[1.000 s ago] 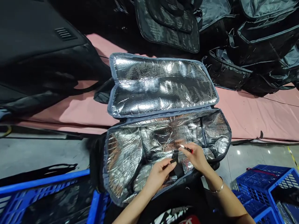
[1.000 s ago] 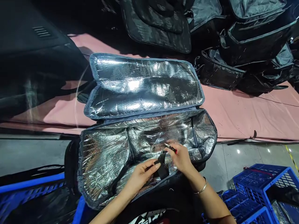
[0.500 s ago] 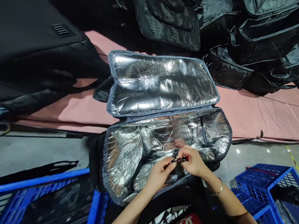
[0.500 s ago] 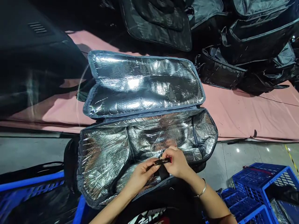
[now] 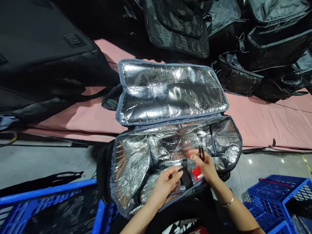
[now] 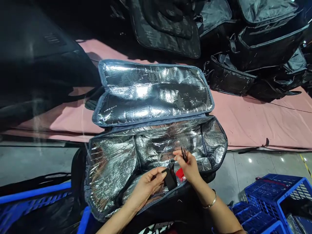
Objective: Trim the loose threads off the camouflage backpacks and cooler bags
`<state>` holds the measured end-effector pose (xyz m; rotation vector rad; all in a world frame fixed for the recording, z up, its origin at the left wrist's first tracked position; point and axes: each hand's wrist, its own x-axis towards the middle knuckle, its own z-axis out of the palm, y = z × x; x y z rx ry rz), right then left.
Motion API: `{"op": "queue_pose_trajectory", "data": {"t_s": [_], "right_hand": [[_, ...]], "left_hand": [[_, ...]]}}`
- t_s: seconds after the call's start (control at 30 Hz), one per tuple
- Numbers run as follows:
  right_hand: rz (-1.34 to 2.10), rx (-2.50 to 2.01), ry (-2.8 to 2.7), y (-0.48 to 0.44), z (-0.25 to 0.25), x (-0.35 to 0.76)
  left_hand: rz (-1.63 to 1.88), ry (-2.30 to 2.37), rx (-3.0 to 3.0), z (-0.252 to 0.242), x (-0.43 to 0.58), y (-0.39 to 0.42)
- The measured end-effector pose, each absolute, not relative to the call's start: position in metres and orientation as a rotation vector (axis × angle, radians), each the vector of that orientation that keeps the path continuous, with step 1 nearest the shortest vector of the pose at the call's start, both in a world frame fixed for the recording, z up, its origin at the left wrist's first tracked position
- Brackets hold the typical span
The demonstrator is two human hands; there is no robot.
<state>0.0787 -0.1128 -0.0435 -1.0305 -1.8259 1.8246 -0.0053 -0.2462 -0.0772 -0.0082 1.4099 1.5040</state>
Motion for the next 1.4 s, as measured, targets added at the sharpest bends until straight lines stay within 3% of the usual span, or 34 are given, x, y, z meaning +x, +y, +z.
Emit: {"op": "queue_pose_trajectory", "data": {"t_s": [0.4, 0.6, 0.83, 1.07, 1.4], "right_hand": [[1.714, -0.87, -1.792, -0.058, 0.038, 0.006], [1.859, -0.937, -1.504, -0.047, 0.026, -0.015], [1.792, -0.933, -1.458, -0.071, 0.014, -0.006], [1.678, -0.946, -1.583, -0.074, 0.011, -0.001], [0.869, -0.884, -2.255, -0.095, 0.024, 0.05]], "left_hand": [[1.343, 1.64, 0.28, -0.093, -0.005, -0.244], [1.34, 1.902, 0.628, -0.064, -0.02, -0.247], [1.663, 1.552, 0.293, 0.013, -0.063, -0.2], [1.897, 1.407, 0.173, 0.008, -0.078, -0.169], [1.957, 1.458, 0.262, -0.012, -0.076, -0.179]]}}
